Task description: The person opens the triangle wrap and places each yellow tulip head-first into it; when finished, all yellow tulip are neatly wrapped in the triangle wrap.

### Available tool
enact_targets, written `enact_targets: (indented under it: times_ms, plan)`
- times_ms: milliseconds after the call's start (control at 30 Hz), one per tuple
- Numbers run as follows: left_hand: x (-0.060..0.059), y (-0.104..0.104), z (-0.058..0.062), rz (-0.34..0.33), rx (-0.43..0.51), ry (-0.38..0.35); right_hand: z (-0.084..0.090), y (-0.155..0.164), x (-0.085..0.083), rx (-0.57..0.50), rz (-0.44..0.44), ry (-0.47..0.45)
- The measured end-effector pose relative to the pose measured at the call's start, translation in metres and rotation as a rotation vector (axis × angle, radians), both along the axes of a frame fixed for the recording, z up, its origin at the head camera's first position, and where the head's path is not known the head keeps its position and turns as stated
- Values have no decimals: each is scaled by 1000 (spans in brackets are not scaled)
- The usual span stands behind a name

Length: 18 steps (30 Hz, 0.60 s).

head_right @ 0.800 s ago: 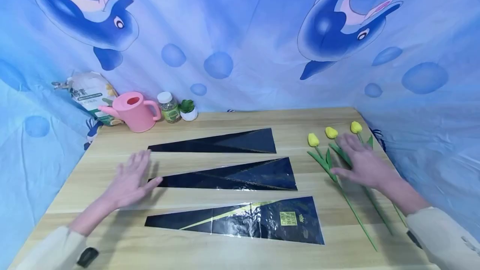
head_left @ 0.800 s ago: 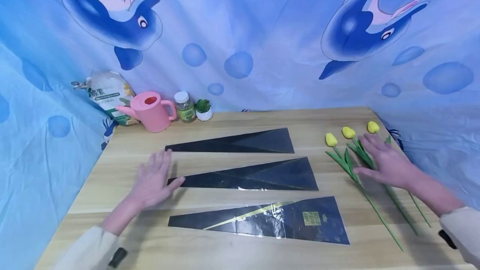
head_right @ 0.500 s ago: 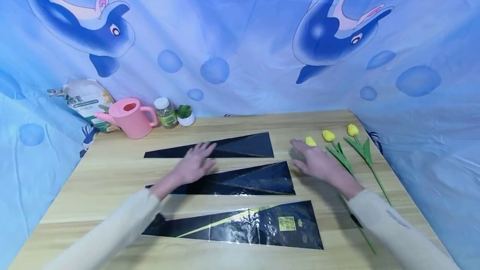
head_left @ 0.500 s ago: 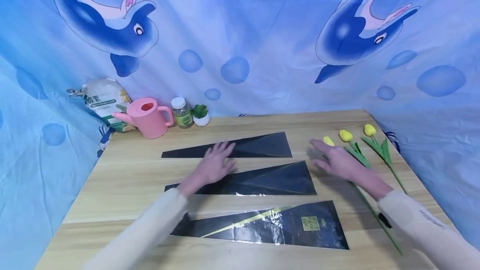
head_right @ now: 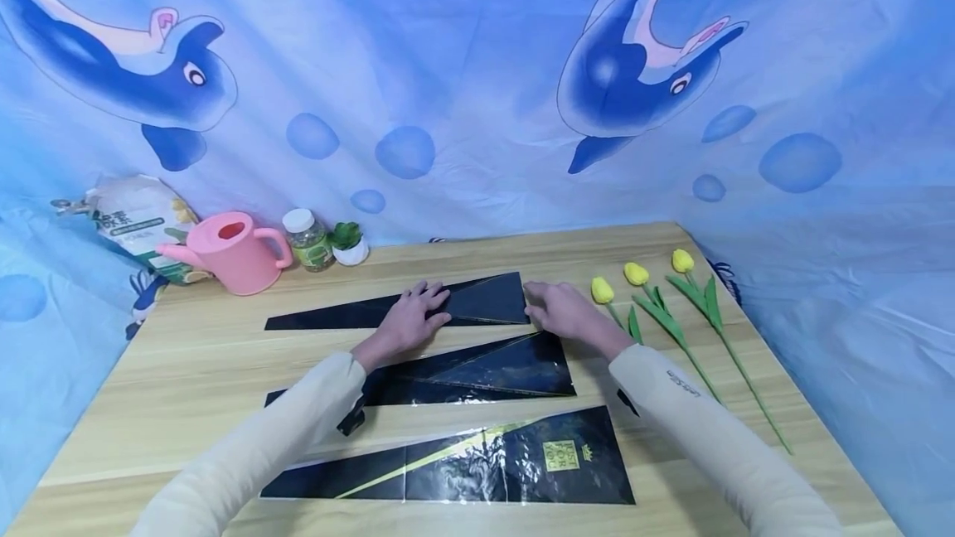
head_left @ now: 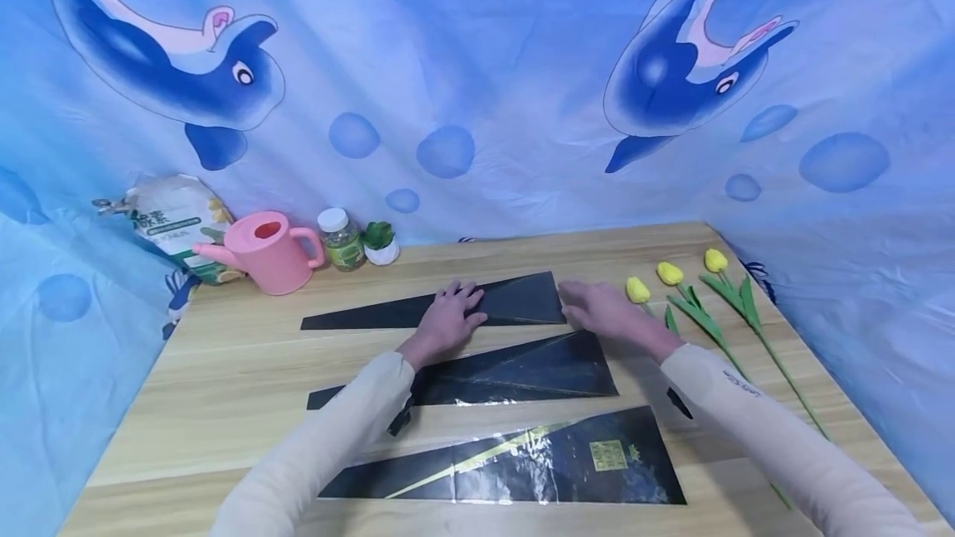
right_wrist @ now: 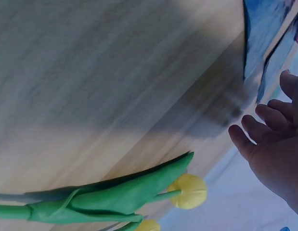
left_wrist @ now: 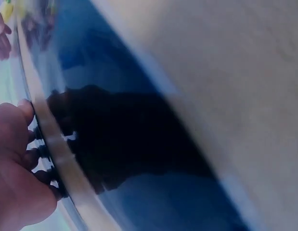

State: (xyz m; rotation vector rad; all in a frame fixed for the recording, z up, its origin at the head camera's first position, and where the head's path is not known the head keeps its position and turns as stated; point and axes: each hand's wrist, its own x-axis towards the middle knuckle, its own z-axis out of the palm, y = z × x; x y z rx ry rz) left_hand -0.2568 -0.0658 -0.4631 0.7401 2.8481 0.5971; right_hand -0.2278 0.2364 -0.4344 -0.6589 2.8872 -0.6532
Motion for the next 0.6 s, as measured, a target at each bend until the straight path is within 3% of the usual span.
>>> enact_targets:
  times_ms: [233, 600]
  plan:
    - [-3, 1, -2, -25, 22, 33, -10, 4, -11, 28, 1, 57]
    - [-2, 1, -3, 44, 70, 1, -9, 2, -13, -35, -23, 6]
